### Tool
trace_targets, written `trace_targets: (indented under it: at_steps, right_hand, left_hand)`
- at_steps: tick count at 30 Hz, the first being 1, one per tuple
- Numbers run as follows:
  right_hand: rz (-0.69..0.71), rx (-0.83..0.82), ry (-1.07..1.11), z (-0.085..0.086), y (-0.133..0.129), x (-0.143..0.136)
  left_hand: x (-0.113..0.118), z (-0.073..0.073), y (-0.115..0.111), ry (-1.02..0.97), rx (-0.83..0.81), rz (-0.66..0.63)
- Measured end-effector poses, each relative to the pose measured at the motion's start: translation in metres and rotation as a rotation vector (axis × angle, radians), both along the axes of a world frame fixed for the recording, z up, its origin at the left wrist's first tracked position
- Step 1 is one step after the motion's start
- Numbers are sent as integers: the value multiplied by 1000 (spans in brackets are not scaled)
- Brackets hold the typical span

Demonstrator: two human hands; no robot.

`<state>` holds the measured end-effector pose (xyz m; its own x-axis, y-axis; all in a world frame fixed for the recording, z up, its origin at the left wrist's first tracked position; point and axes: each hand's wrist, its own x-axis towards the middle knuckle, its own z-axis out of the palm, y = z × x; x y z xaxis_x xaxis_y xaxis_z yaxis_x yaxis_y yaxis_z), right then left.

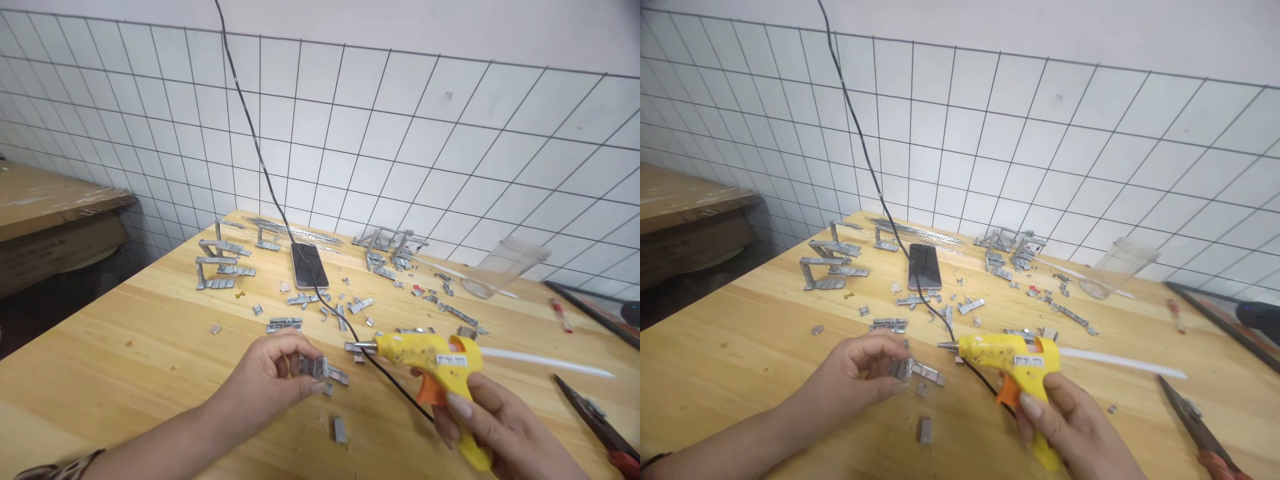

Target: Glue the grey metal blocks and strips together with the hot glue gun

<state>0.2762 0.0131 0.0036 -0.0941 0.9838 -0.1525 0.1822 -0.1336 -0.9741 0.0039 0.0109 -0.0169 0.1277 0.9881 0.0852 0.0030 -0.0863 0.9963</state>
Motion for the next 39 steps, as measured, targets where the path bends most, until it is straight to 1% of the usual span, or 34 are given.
trace_targets:
  at_steps: [2, 4, 6, 8, 12, 17, 21, 24, 26, 28, 32, 34, 35, 36, 37, 38, 39]
  right_hand:
    - [-71, -43, 104, 0, 9, 5]
    - [-121, -43, 182, -3, 18, 9]
    - [-157, -32, 199, -10, 26, 13]
    - [-224, -46, 197, -18, 34, 17]
    - [-319, -53, 230, -28, 44, 28]
    - [-347, -78, 259, -28, 48, 31]
    - [-355, -86, 264, -27, 48, 24]
    - [-332, -98, 243, -26, 47, 22]
    - [-314, -97, 173, -25, 46, 25]
    - [-307, -75, -8, -23, 46, 33]
    - [-289, 2, -590, -15, 40, 53]
    - [-304, 106, -865, -10, 30, 52]
    - [-311, 200, -933, -8, 23, 47]
    - [-266, 316, -913, -6, 16, 38]
    - [-199, 460, -843, -4, 8, 26]
    - [-58, 543, -766, -3, 1, 12]
    - [92, 579, -690, -3, -5, -3]
  left_hand:
    - [0, 0, -1, 45, 24, -21]
    - [0, 0, -3, 88, 61, -54]
    - [0, -2, -3, 122, 100, -83]
    - [1, -4, -4, 147, 124, -104]
    - [0, -5, -4, 251, 92, -151]
    - [0, 3, -6, 433, 57, -203]
    - [2, 8, -6, 594, 7, -205]
    - [2, 9, -6, 658, -39, -199]
    - [1, 9, -6, 683, -51, -195]
    - [0, 10, -6, 690, -51, -203]
    - [-1, 11, -5, 679, -40, -251]
    - [-1, 11, -5, 679, -34, -271]
    - [-2, 10, -5, 684, -31, -278]
    - [-2, 10, -5, 690, -28, -286]
    - [-2, 9, -6, 699, -23, -292]
    - [-2, 9, -6, 709, -14, -299]
    - [-2, 8, -6, 717, -1, -308]
